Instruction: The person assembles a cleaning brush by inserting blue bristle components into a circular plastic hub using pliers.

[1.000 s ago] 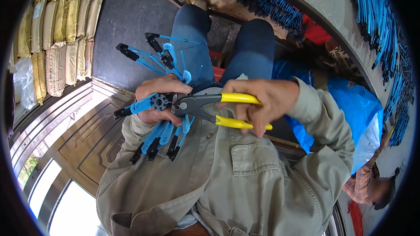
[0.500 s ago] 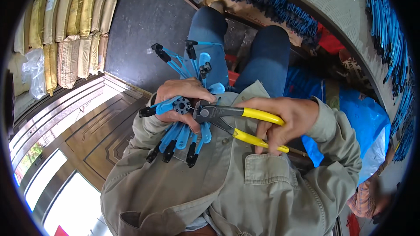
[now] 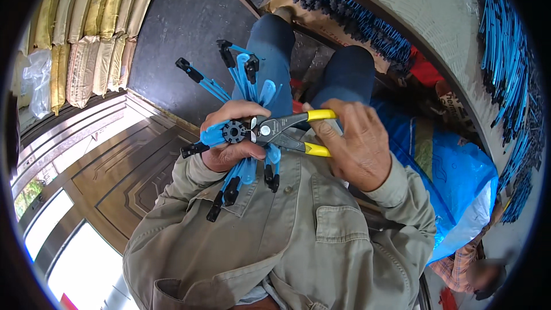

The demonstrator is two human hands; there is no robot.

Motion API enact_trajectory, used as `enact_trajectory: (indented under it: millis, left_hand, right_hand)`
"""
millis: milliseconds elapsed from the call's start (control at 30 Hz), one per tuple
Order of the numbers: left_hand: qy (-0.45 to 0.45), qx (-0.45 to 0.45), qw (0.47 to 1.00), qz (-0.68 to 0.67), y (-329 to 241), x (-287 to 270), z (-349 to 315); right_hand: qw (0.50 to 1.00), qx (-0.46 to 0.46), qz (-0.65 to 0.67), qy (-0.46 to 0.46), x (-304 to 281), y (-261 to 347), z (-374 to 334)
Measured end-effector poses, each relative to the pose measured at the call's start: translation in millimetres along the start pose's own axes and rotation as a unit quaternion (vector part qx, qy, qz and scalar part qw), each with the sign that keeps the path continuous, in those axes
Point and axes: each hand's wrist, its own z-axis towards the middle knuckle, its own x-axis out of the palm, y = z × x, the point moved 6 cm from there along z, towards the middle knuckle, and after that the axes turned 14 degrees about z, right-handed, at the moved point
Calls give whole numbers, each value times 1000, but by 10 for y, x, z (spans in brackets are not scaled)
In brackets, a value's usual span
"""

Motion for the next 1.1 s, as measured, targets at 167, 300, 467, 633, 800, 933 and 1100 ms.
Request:
enact_trajectory:
  millis: [167, 300, 467, 633, 800, 933, 1100]
  left_hand:
    - [-35, 22, 999, -8, 8, -18, -9]
    - [-40, 29, 999, 7, -15, -38, -11]
    - [-36, 41, 998, 18, -39, -16, 14]
    - [26, 33, 999, -18, -19, 106, 39]
    - [137, 45, 989, -24, -73, 148, 62]
    - [144, 45, 988, -40, -64, 162, 73]
    - [156, 16, 987, -28, -34, 182, 137]
  right_hand:
    - [995, -17, 83, -53, 292, -57, -56]
    - [987, -53, 138, -70, 366, -119, 31]
    - [995, -71, 68, -33, 213, -220, 3]
    - [992, -55, 60, 93, -54, -210, -17]
    - [912, 18, 269, 310, -268, -214, 13]
    - [905, 34, 263, 332, -382, -172, 84]
    - [910, 24, 253, 327, -364, -174, 161]
